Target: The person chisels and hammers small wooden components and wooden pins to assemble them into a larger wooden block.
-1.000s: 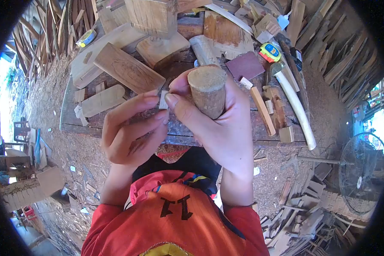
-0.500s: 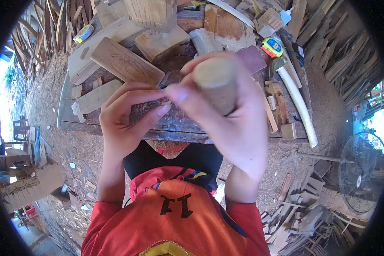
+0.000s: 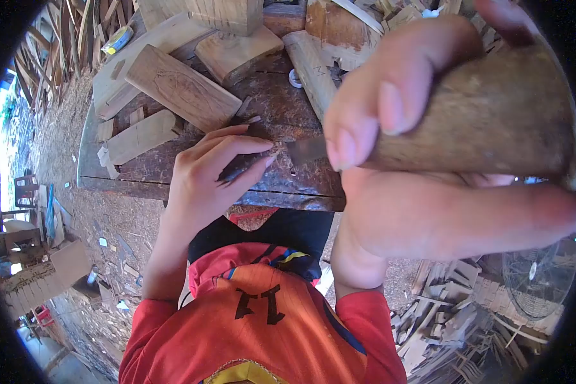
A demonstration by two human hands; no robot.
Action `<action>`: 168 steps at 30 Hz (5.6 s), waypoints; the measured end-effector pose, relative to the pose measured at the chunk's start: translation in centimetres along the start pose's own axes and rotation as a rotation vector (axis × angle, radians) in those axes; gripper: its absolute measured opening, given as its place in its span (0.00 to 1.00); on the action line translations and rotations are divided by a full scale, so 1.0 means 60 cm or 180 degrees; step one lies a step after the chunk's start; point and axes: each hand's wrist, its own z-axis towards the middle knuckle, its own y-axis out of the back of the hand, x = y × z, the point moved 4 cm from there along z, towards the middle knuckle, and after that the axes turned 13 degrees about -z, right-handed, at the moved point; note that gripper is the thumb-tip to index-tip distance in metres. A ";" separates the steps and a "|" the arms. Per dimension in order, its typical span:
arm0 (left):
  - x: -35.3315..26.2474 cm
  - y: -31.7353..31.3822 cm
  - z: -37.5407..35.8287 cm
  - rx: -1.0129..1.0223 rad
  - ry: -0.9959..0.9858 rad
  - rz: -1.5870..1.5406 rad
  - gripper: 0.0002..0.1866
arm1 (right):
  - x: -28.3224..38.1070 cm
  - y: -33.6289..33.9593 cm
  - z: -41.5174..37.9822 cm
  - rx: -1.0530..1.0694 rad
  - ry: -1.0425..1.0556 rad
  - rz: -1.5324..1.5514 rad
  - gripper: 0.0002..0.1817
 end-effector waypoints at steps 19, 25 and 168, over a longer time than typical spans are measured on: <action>-0.003 -0.004 0.006 0.0025 0.0089 -0.0021 0.10 | -0.049 -0.035 -0.006 -0.0268 -0.0211 0.0072 0.56; -0.001 -0.011 0.005 -0.0044 0.0088 -0.0112 0.09 | -0.051 -0.041 -0.010 -0.0381 -0.0240 0.0158 0.59; -0.014 -0.029 0.003 -0.0164 -0.0384 0.0179 0.09 | -0.047 -0.053 -0.008 -0.0476 -0.0158 -0.0451 0.54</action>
